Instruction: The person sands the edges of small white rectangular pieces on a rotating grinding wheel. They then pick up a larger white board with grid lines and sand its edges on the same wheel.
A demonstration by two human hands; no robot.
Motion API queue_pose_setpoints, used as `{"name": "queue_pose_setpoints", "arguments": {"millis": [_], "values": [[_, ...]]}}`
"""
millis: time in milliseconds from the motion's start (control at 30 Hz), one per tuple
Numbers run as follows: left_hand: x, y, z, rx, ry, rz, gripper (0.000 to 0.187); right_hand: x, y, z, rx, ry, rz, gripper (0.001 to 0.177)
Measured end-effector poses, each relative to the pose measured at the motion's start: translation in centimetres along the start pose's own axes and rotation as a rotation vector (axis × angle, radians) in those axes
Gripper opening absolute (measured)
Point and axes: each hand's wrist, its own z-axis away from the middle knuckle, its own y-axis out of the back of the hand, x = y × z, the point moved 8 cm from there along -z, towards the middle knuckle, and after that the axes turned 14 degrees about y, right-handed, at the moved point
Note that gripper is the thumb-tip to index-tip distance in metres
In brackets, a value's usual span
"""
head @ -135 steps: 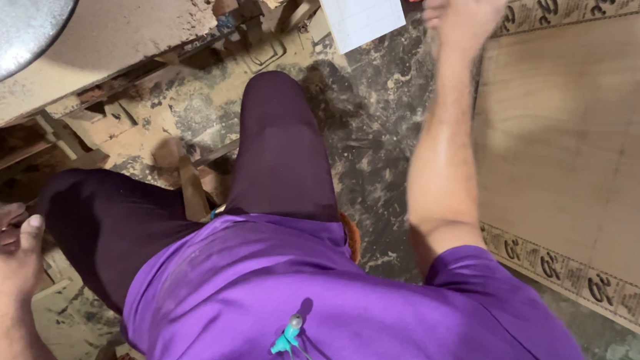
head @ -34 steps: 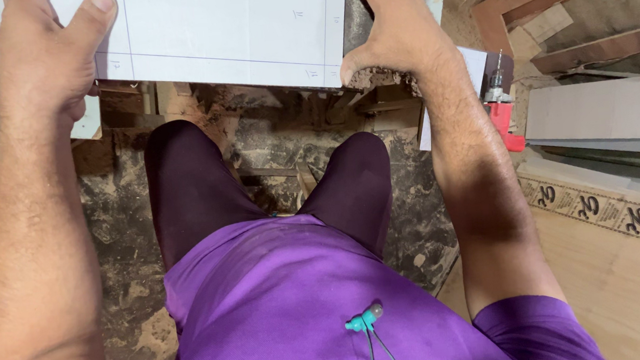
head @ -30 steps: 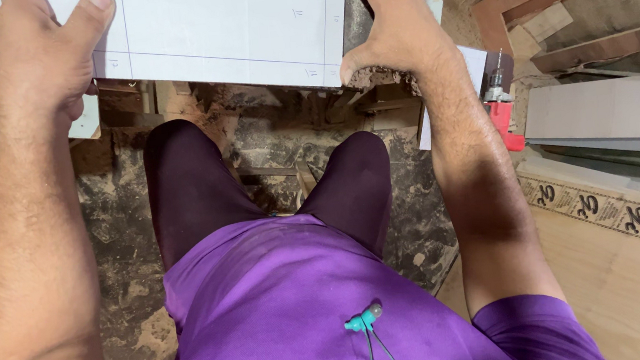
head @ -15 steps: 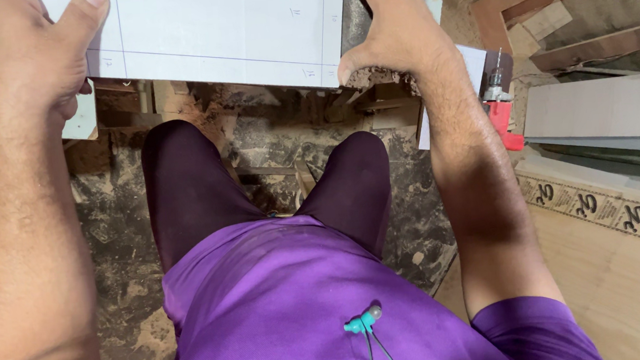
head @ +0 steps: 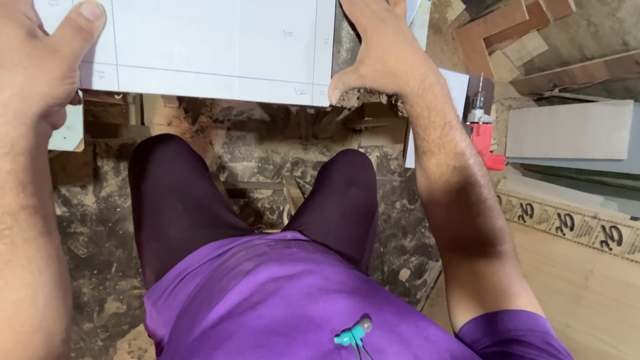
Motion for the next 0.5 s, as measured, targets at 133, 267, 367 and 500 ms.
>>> {"name": "queue_pose_setpoints", "arguments": {"millis": [133, 267, 367, 500], "values": [[0.5, 0.0, 0.1, 0.001, -0.017, 0.002, 0.037, 0.1, 0.1, -0.2, -0.008, -0.019, -0.005, 0.166], [0.1, -0.5, -0.5, -0.057, -0.05, 0.003, 0.037, 0.4, -0.2, -0.1, -0.006, 0.02, 0.015, 0.166], [-0.4, -0.8, -0.8, -0.064, -0.067, 0.095, 0.041, 0.8, -0.8, 0.0, -0.019, 0.019, 0.033, 0.164], [0.2, -0.8, -1.0, -0.071, -0.178, 0.123, 0.046, 0.6, -0.5, 0.1, 0.001, 0.038, 0.027, 0.163]]}}
